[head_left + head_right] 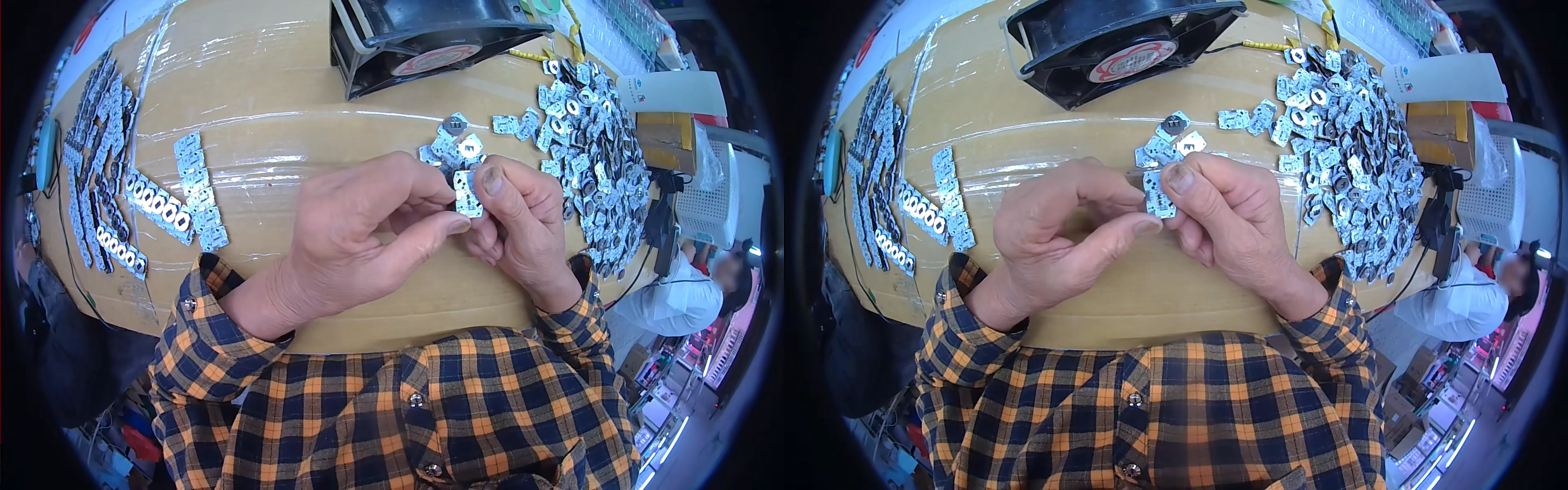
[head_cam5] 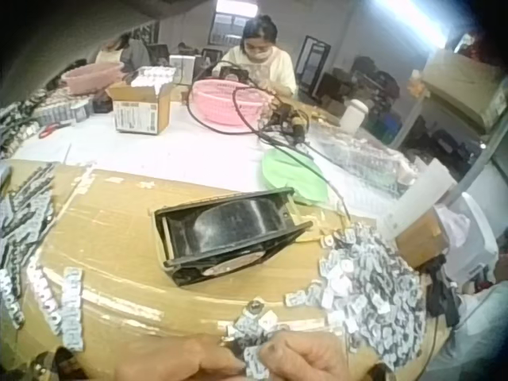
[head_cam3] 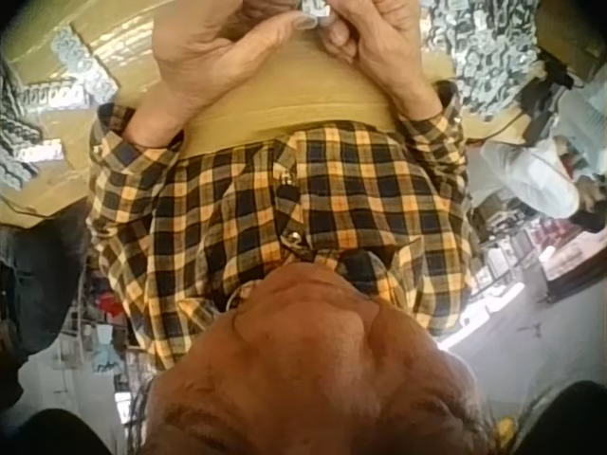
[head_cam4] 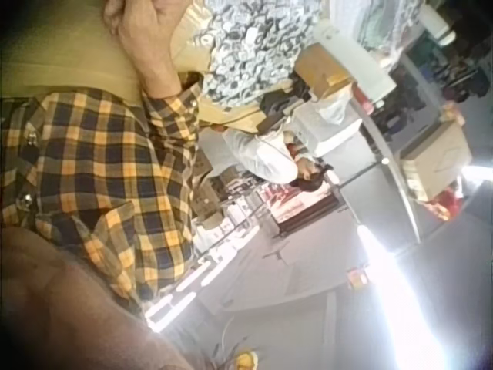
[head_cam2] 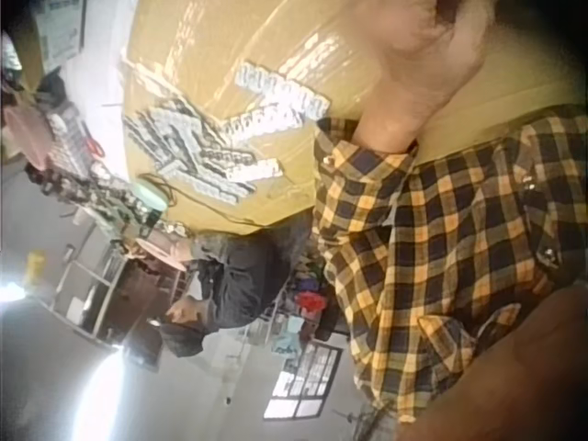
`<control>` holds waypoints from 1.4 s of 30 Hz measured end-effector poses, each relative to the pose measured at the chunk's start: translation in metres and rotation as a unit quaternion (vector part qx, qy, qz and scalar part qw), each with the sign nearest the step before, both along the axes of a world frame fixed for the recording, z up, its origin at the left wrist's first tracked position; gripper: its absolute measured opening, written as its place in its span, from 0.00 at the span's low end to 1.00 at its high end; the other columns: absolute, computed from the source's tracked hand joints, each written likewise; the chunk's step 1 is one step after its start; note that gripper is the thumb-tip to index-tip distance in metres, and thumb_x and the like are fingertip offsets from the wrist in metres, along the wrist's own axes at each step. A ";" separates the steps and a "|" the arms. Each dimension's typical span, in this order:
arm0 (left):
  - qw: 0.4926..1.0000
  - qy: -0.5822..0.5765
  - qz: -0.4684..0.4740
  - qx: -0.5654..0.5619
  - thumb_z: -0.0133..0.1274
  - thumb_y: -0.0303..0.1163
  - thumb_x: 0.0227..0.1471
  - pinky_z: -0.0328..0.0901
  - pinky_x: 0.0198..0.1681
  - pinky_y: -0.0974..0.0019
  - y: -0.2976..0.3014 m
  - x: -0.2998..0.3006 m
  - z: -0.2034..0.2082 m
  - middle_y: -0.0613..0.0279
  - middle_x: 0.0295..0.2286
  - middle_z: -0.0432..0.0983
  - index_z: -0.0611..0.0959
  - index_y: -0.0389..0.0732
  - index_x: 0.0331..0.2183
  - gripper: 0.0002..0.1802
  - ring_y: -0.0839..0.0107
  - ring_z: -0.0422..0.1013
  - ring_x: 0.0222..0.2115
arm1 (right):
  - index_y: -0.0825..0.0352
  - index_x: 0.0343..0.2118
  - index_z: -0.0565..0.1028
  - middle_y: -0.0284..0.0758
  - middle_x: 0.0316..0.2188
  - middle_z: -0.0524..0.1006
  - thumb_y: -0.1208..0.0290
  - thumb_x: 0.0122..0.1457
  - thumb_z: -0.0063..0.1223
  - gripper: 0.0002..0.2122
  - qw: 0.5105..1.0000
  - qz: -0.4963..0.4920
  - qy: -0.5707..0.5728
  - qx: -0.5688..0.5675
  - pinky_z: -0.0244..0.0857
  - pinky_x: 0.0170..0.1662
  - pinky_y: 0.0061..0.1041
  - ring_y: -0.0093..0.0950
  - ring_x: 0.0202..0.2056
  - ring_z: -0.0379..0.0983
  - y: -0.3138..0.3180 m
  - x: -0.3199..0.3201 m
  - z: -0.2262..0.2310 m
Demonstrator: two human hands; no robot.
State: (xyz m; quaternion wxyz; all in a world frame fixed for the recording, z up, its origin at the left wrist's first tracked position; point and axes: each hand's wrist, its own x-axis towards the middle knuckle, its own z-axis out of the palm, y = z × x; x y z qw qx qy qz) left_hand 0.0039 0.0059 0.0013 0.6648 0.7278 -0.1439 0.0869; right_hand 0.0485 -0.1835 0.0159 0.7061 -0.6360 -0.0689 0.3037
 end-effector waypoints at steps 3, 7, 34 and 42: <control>0.998 -0.050 0.017 0.028 0.63 0.19 0.43 0.68 0.24 0.77 -0.003 0.001 -0.010 0.61 0.25 0.77 0.79 0.34 0.31 0.10 0.77 0.74 0.23 | 0.69 0.23 0.73 0.25 0.13 0.68 0.66 0.65 0.45 0.15 0.999 0.023 0.028 -0.008 0.51 0.16 0.12 0.11 0.13 0.60 -0.002 0.003 0.000; 0.992 -0.078 0.043 0.086 0.64 0.24 0.41 0.64 0.19 0.75 -0.001 -0.006 -0.012 0.62 0.22 0.75 0.78 0.37 0.29 0.11 0.74 0.73 0.18 | 0.69 0.23 0.72 0.25 0.15 0.68 0.71 0.64 0.44 0.13 0.954 -0.003 -0.226 -0.194 0.49 0.19 0.14 0.11 0.16 0.58 0.000 0.002 0.006; 0.953 0.267 0.055 0.130 0.58 0.23 0.46 0.54 0.22 0.79 0.062 -0.019 0.046 0.72 0.17 0.68 0.79 0.33 0.28 0.04 0.88 0.61 0.20 | 0.71 0.24 0.69 0.37 0.24 0.73 0.69 0.66 0.39 0.15 0.979 -0.053 -0.180 -0.080 0.63 0.25 0.17 0.21 0.23 0.70 -0.004 0.001 0.000; 0.943 0.314 -0.092 -0.067 0.61 0.21 0.44 0.56 0.24 0.79 0.034 -0.016 0.032 0.71 0.19 0.69 0.81 0.33 0.27 0.05 0.85 0.63 0.20 | 0.71 0.26 0.73 0.30 0.20 0.74 0.70 0.65 0.44 0.13 0.991 0.104 -0.076 -0.039 0.62 0.24 0.14 0.15 0.20 0.68 -0.007 0.000 0.009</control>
